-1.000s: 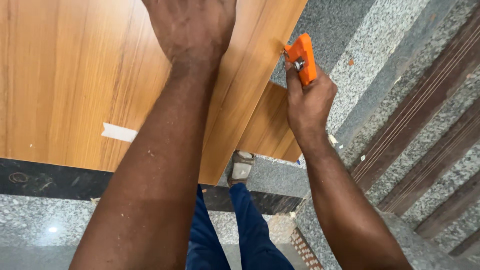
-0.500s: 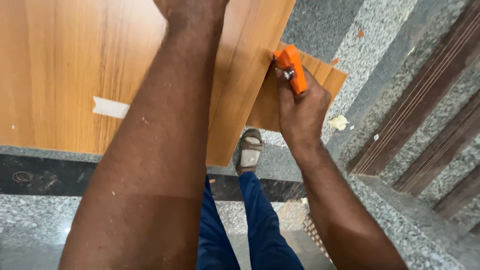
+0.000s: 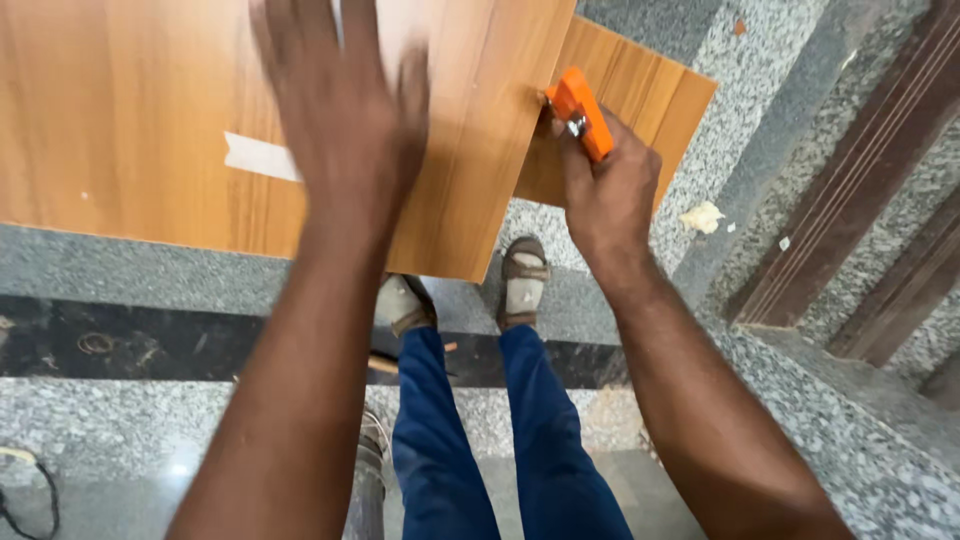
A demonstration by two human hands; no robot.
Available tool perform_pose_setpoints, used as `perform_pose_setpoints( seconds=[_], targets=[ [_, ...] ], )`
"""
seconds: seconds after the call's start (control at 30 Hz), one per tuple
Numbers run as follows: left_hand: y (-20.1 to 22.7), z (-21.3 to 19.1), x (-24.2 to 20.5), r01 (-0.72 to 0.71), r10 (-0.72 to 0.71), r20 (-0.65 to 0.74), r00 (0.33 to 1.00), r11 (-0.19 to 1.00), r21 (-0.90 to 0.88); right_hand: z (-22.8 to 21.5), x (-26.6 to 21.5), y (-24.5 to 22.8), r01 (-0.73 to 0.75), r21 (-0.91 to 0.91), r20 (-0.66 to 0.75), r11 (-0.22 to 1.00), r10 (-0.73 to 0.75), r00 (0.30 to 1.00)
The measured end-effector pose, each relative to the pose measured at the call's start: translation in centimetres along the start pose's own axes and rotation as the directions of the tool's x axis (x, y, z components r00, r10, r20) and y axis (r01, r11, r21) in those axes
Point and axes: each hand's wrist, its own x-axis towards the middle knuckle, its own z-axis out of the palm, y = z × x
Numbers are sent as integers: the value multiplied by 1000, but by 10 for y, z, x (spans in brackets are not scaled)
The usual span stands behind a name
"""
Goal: The person removes masking tape from a wooden board, then uses an orange edge trimmer to smooth the edges. They switch to a metal scraper to remove excess material and finish by scraping the corners.
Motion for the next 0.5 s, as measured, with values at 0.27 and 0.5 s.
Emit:
perform_pose_setpoints(
  seconds=[0.27,0.5],
  targets=[
    [-8,10,-19,53,-63,176,982,997,59,9,-37,1,132,26,-9,991,-132,991],
    [-15,23,-29,-31,38,-41,998,989,145,20,-88,-2,-19,-10,27,1000,19,999]
  ],
)
